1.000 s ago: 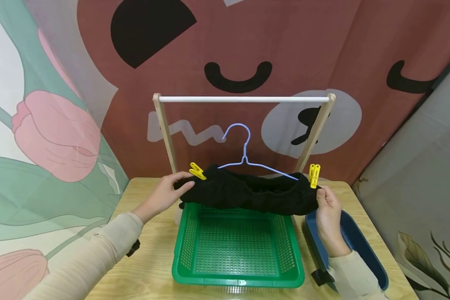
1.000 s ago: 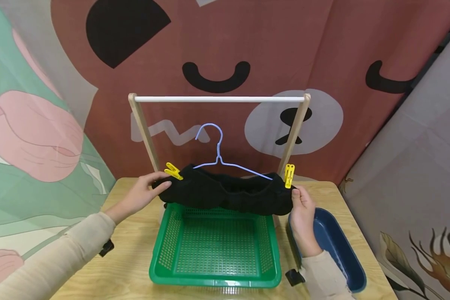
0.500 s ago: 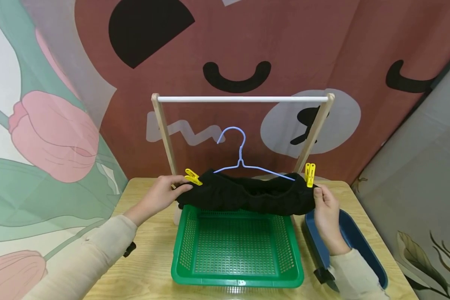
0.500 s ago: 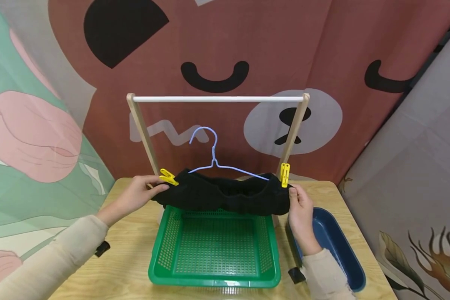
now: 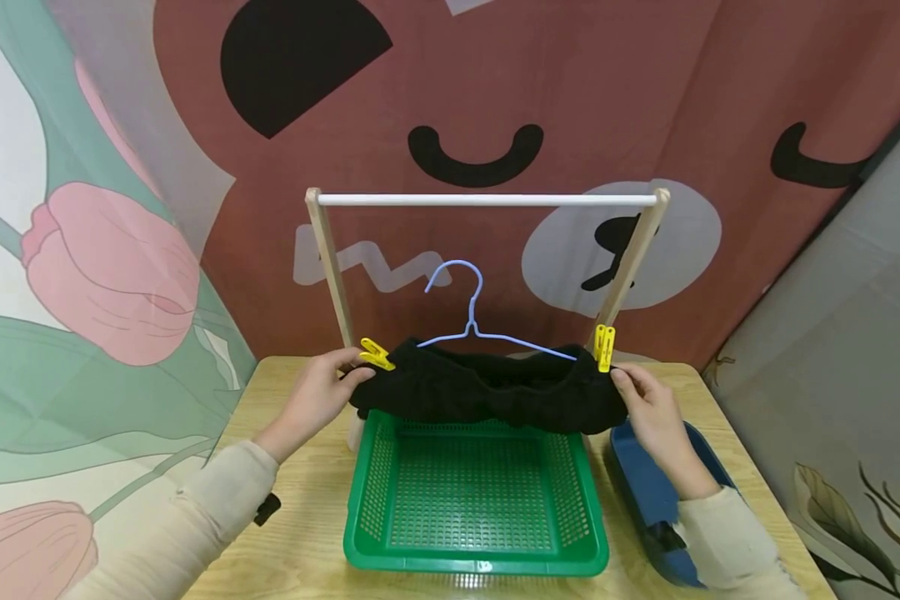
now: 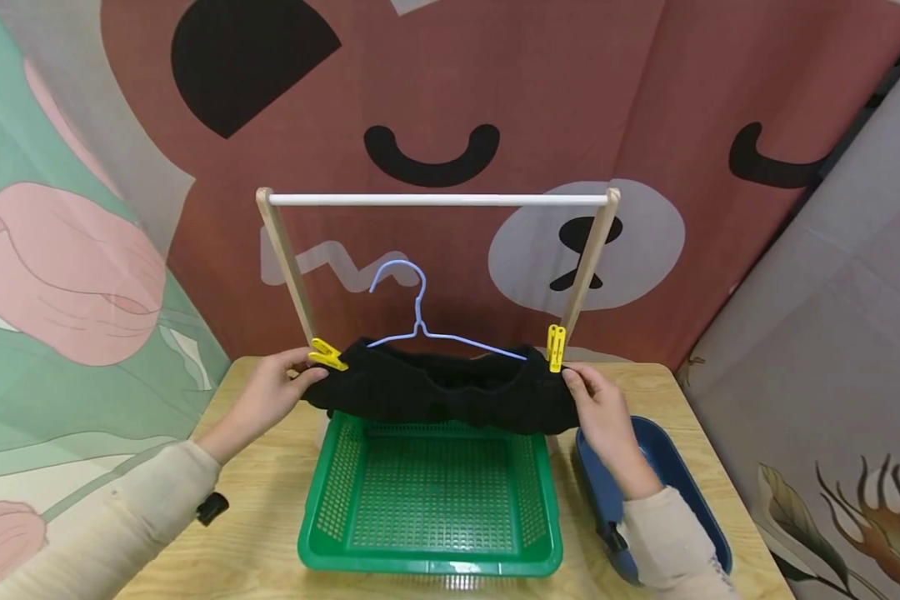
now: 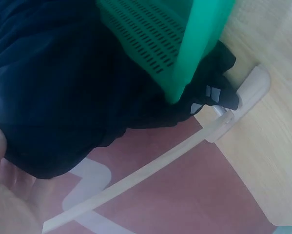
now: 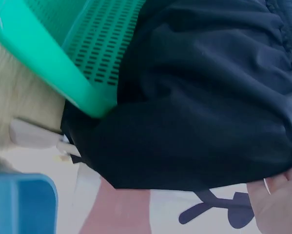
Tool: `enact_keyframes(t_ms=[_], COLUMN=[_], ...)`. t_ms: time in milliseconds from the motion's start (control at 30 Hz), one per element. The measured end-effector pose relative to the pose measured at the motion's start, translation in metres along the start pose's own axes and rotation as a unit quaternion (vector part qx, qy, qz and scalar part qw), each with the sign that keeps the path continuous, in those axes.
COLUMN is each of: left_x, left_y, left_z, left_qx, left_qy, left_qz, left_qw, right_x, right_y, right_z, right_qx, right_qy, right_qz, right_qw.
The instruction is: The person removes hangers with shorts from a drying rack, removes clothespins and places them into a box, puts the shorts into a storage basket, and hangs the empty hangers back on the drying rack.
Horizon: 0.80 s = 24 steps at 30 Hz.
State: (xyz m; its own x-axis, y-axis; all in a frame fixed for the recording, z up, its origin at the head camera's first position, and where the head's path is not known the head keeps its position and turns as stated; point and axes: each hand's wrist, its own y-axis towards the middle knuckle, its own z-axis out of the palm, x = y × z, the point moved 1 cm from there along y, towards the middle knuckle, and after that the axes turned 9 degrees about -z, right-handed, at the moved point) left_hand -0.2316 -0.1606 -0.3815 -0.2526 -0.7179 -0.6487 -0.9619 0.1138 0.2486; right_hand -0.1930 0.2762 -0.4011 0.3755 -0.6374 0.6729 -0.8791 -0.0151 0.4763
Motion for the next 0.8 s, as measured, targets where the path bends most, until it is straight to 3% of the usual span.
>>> enact_keyframes(t_ms=[233,467,800], left_x=[0.0,0.001,0.002], left_y=[-0.003,-0.006,-0.009], left_z=[0.002,0.001,0.002], left_qx=[-0.003,-0.012,-0.033], left_qy=[-0.018,-0.025,-0.025], left_qz=[-0.021,-0.016,-0.021], left_qw=[0.9996,0.9995,0.9989], right_x=[0.003,0.007,0.023], right_y=[0.011,0.025,0.057], right_z=[-0.015,-0.029,-0.055], right_qx=[0.044,0.08,0.162], right_qy=[-0.014,-0.034,-0.022], right_qz=[-0.035,-0.075,-0.078], right_qw=[0.998,0.993,0.984])
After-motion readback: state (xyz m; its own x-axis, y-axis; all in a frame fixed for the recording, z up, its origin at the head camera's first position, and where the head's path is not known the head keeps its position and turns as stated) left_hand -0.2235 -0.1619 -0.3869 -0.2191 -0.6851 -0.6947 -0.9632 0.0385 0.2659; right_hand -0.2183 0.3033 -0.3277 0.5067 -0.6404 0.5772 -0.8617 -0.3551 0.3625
